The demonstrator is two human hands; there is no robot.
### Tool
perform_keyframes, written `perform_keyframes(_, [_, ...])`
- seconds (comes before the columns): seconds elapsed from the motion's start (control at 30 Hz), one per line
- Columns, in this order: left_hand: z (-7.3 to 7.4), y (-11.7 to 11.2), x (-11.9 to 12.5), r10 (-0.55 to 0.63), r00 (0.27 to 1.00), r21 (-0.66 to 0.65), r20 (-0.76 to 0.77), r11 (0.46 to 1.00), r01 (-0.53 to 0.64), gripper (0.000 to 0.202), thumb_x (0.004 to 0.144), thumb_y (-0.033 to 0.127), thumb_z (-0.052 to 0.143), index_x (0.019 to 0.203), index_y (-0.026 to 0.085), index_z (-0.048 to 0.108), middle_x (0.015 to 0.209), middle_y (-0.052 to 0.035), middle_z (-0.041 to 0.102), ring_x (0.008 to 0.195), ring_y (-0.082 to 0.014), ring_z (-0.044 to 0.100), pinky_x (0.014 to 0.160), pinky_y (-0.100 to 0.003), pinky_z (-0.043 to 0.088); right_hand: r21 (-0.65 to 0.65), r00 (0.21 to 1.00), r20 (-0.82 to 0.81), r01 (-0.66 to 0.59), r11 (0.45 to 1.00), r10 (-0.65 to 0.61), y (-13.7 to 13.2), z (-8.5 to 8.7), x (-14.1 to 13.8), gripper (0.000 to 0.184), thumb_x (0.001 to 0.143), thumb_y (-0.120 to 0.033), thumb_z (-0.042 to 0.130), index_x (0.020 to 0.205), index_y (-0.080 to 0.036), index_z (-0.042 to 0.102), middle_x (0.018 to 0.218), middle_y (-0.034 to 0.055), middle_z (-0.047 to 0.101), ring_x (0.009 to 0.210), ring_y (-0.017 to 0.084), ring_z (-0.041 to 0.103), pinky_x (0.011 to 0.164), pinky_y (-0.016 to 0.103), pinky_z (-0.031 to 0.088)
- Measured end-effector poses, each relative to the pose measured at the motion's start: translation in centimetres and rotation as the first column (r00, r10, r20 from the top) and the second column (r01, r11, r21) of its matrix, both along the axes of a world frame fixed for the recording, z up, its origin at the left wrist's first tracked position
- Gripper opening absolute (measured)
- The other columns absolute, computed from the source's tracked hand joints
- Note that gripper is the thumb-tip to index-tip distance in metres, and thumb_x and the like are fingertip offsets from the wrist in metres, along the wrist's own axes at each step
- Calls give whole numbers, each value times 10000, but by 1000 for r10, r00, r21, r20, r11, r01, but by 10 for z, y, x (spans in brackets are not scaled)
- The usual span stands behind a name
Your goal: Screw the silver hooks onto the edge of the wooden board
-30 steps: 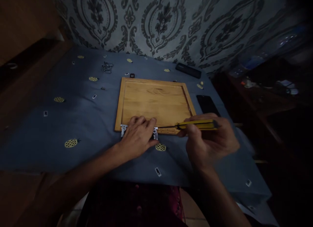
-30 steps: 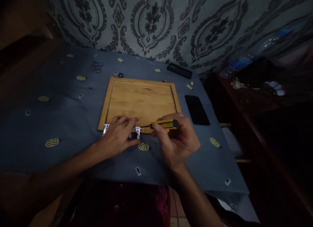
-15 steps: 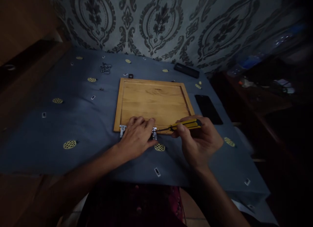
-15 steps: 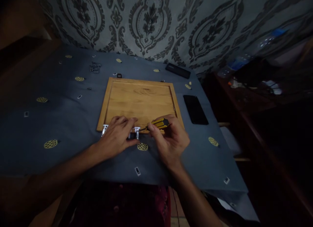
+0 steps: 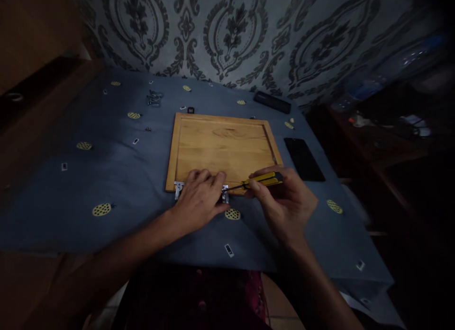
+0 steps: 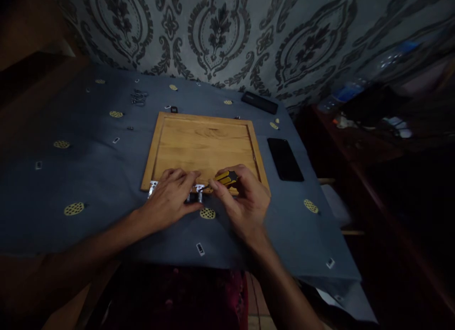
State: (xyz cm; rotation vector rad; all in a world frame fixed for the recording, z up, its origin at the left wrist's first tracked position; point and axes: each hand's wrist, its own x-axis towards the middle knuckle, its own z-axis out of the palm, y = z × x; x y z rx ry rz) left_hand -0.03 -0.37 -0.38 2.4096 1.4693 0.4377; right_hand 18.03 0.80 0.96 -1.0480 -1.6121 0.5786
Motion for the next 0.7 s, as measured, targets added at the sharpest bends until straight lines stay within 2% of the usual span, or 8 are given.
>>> perform_keyframes(0.13, [-1,0,0,-7,1000,7,5,1000,7,552,885,401,747,1294,132,493,1131,-101,717,1123,-300,567,991,-441,396,-78,990,51,-127,989,132,0,12,8,200,880,-266,747,1078,-291,732,949,2,711,629,119,671,554,260,579])
perform_keyframes(0.2, [-2,0,-1,-9,1000,3,3,1000,9,539,884,402,748,1282,134,502,1126,-98,718,1111,-300,569,986,-442,396,-91,976,47,-206,974,211,1,16,12,178,893,-265,732,1067,-297,745,945,4,714,641,125,686,582,272,599])
perform_keyframes(0.27, [-2,0,-1,-9,1000,-2,5,1000,9,528,886,402,746,1276,140,507,1135,-96,717,1115,-302,567,985,-442,394,-79,972,47,-228,971,232,3,17,14,156,888,-257,737,1039,-291,755,911,8,720,655,141,695,586,282,603])
perform_keyframes(0.43, [-2,1,-1,-14,1000,4,21,1000,14,525,881,392,754,1270,132,516,1142,-100,716,1110,-296,564,985,-436,390,-36,986,54,-154,987,156,6,11,12,52,855,-266,770,894,-243,744,803,2,701,590,137,644,499,264,539])
perform_keyframes(0.57, [-1,1,-1,-8,1000,-15,5,1000,8,576,879,399,754,1308,114,497,1161,-113,712,1128,-302,560,989,-442,388,79,992,117,-62,995,52,8,9,2,170,799,-252,820,765,-226,655,709,-30,646,583,127,592,526,263,481])
perform_keyframes(0.7, [-1,1,0,-1,1000,-18,1,1000,1,604,899,406,729,1357,114,465,1183,-118,708,1164,-306,553,1009,-452,384,198,984,170,12,980,-47,7,6,-5,257,799,-215,811,703,-222,573,635,-51,562,566,117,526,534,265,422])
